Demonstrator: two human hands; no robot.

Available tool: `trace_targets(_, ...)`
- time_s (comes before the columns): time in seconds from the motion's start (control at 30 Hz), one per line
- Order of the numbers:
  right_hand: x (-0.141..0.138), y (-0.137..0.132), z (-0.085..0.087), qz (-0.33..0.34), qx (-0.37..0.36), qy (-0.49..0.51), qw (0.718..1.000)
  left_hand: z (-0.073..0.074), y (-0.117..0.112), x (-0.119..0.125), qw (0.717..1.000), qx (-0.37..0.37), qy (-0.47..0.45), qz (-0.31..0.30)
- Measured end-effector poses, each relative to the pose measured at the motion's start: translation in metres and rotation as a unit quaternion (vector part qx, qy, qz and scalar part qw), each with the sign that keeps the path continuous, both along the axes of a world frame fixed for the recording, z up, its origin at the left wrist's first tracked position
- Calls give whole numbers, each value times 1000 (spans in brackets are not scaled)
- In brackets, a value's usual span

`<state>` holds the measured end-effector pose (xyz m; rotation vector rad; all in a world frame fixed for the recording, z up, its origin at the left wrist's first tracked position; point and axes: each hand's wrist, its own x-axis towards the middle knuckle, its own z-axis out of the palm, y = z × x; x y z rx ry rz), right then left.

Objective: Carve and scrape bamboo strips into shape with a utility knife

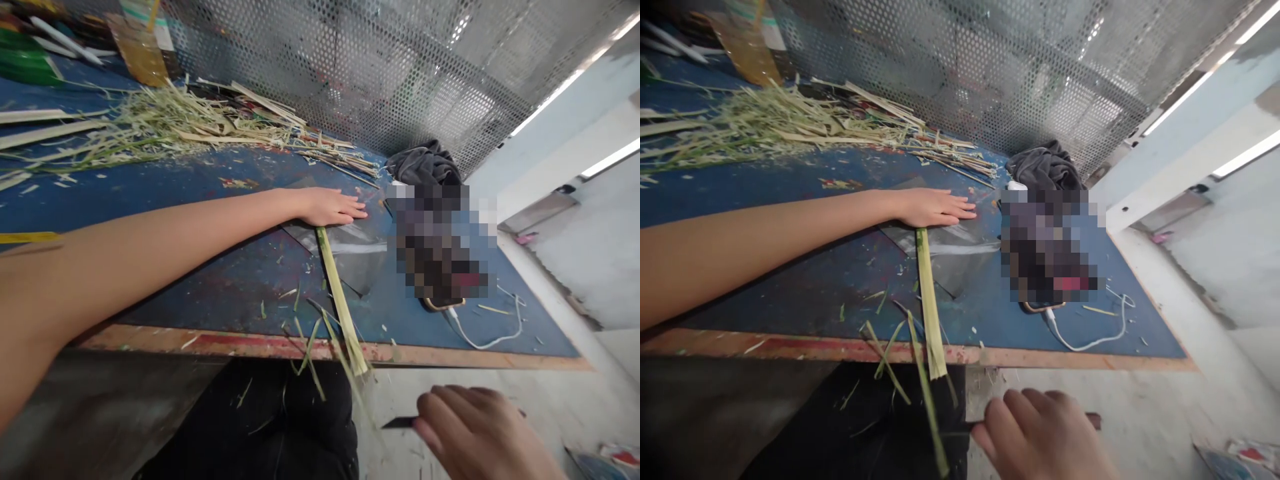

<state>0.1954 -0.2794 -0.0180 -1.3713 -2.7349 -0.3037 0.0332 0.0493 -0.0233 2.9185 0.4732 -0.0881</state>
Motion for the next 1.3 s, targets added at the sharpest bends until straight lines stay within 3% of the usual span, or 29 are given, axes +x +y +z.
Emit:
trace_targets(0.17, -12, 59, 23, -15, 53, -1, 998, 4, -5, 0, 1000, 14, 15, 1)
trace_targets(0.3, -27, 118, 16, -68, 39, -78, 994, 7, -7, -1, 1000, 13, 17, 13)
trace_targets(0.43, -34, 145, 6, -99, 6, -100, 990, 6, -6, -1, 1000, 6, 12, 24)
trace_targets(0.7, -33, 134, 2, -82, -10, -103, 991, 4, -5, -2, 1000, -2, 12, 22)
trace_targets(0.97, -38, 131, 10, -80, -30, -141, 986, 1, -3, -1, 1000, -13, -7, 20)
trace_targets(1.1, -34, 103, 10, -32, -53, -126, 990, 0, -2, 1, 1000, -6, 5, 20)
trace_targets(1.3, -19, 57, 5, -9, 22, -95, 995, 1, -2, 2, 1000, -1, 16, 27)
